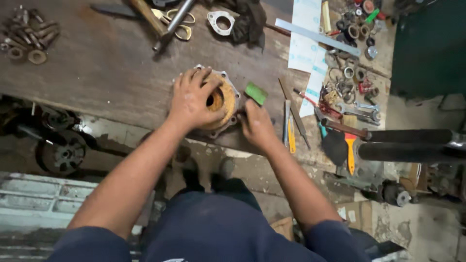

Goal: The person holds a round metal pump housing steady on a cluttered workbench with one hand while scraping the old gasket material off its flat face with a handheld scraper, working around the bolt holes and the central opening throughout the clip.

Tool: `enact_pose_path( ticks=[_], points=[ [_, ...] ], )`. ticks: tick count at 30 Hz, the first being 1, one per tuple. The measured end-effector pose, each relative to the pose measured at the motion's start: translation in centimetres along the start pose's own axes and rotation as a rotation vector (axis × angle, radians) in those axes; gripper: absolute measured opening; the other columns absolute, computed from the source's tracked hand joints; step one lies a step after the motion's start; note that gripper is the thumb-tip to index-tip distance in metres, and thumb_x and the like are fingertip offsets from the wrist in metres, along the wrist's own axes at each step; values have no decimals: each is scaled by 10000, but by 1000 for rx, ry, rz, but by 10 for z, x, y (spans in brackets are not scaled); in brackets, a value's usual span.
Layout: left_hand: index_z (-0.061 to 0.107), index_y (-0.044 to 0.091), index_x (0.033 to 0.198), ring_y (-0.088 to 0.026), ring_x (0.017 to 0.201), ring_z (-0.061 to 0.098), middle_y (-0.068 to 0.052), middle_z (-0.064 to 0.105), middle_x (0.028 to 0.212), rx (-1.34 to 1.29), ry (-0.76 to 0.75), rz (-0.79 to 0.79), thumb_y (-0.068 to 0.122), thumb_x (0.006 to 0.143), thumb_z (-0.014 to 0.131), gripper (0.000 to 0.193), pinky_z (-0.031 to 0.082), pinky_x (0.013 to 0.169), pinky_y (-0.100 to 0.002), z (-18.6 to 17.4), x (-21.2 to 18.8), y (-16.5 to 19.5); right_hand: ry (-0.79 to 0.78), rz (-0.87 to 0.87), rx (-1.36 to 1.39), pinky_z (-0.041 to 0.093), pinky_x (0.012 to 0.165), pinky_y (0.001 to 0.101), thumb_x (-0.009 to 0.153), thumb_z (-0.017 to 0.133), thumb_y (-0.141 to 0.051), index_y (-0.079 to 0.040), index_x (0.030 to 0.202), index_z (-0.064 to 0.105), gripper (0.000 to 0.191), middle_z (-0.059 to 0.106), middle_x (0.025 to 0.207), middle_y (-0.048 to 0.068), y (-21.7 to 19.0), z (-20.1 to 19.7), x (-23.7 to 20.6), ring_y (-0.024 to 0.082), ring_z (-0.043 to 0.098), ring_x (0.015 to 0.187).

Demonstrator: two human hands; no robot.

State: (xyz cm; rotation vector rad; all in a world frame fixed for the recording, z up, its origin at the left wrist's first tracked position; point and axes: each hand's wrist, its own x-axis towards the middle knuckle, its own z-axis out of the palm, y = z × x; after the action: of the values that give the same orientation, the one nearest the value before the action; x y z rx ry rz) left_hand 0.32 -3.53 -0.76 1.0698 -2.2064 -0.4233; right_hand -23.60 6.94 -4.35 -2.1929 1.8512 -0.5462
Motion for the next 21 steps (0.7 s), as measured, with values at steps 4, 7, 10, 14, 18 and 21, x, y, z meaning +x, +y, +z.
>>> enact_pose_path(
  ticks=[4,7,10,14,18,21],
  points=[
    [646,194,1323,-430,1354,442,-171,525,1472,87,34,-93,587,686,797,763,344,1097,-602,1,-3,14,65,27,144,497,835,518,895,710,-139,3,1201,534,381,686,1053,248,-1,-1,-19,451,663,972],
    [612,157,1370,-488,1329,397,-227,455,1500,172,0,-286,624,688,784,844,310,1063,-624,3,-4,31,166,347,567,562,874,416,969,676,-133,-15,1180,582,259,717,1025,202,-2,-12,-26,381,714,957],
    [597,123,1386,-534,1303,356,-255,403,1497,260,-74,-275,698,652,777,949,264,1064,-694,0,0,32,236,354,564,561,856,398,933,685,-134,-32,1199,588,301,715,1022,193,-5,-19,-15,367,711,949],
    [648,220,1365,-512,1365,383,-193,455,1525,149,-25,22,640,725,775,776,273,1111,-669,-6,2,14,241,120,201,527,860,460,915,701,-64,-49,1105,598,217,672,1056,210,-10,-19,19,411,671,992],
    [678,191,1317,-479,1339,453,-174,524,1474,34,-55,-21,571,726,790,712,333,1134,-631,-3,1,6,203,55,120,471,819,540,905,679,-53,-19,1174,548,301,624,1072,231,-11,-13,42,456,608,977],
    [690,167,1287,-488,1319,466,-188,540,1452,34,-53,-27,554,709,804,705,345,1115,-625,-1,0,7,191,21,36,467,839,552,909,696,-93,-40,1102,533,257,618,1071,227,-9,-11,45,470,592,1012]
  ],
)
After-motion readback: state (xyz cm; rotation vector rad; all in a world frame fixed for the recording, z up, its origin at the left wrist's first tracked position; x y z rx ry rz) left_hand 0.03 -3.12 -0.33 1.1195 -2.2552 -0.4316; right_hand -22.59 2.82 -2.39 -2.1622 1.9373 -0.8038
